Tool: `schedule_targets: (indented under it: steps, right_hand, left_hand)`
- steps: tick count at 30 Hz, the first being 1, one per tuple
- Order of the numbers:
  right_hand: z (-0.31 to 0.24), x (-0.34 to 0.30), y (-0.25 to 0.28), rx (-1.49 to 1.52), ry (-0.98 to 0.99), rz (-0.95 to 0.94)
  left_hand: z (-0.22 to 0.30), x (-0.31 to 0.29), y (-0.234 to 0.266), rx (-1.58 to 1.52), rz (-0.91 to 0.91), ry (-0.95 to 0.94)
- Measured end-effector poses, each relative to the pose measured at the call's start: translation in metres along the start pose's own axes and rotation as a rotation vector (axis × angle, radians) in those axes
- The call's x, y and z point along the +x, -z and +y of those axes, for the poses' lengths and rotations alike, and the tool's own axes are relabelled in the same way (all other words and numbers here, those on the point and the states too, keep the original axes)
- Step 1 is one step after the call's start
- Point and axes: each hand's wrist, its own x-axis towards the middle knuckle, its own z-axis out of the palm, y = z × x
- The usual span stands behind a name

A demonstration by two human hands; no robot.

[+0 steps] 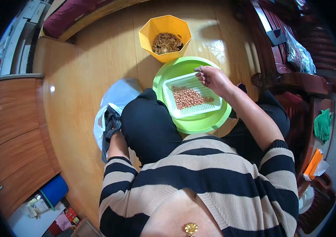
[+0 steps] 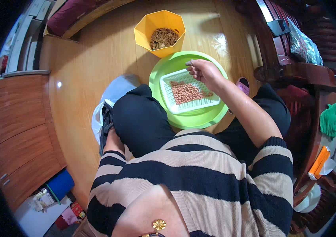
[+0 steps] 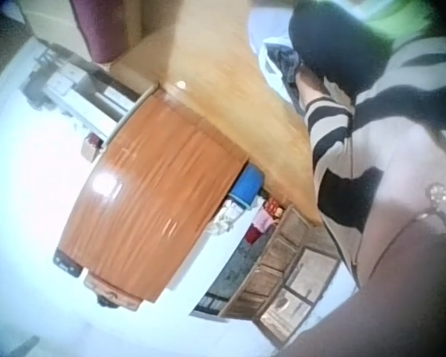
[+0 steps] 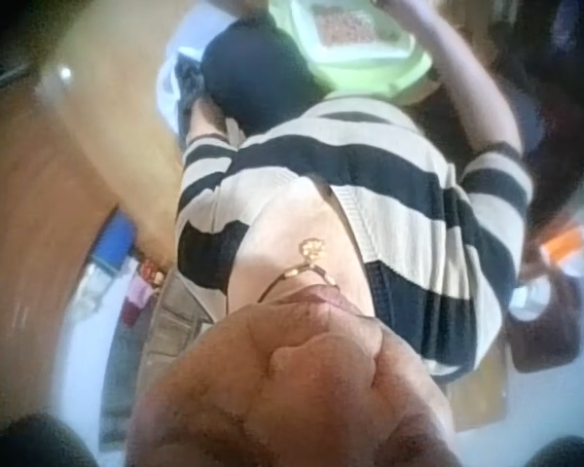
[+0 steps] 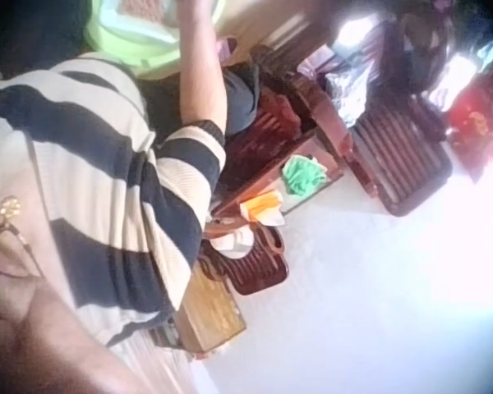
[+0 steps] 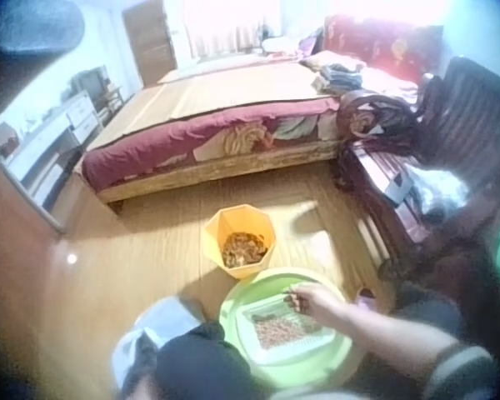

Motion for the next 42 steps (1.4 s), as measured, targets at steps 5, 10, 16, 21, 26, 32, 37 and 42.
schedule_targets:
  steps: [5,10,16,21,26,32,37,42]
  right_hand:
    - [-0.001,-0.001,-0.007,0.013,0.017,-0.017]
    - [-0.008,-0.016,-0.016,-0.028,0.065,-0.018]
    - [-0.009,-0.02,-0.049,-0.089,0.084,-0.151]
    - [-0.014,-0.035,-0.042,-0.156,0.168,-0.116]
    - [-0.02,-0.039,-0.058,-0.22,0.315,-0.122]
    - [-0.036,-0.049,-0.057,-0.349,0.536,-0.142]
    - [-0.046,-0.053,-0.054,-0.234,0.711,-0.144]
    - [-0.036,-0.048,-0.046,-0.5,0.805,-0.035]
  left_hand:
    - [0.064,0.089,-0.08,-0.146,0.04,0.007]
    - [0.061,0.103,-0.09,-0.302,0.043,0.041]
    - [0.092,0.097,-0.061,-0.367,0.219,-0.116]
    - [0.145,-0.01,-0.116,-0.383,-0.073,-0.075]
    - [0.224,-0.078,-0.17,-0.387,-0.204,-0.445]
    - [0.282,-0.078,-0.333,-0.065,-0.657,-0.433]
    - [0.27,-0.028,-0.403,-0.103,-0.745,-0.114]
    - [0.251,-0.002,-0.434,-0.053,-0.652,-0.083]
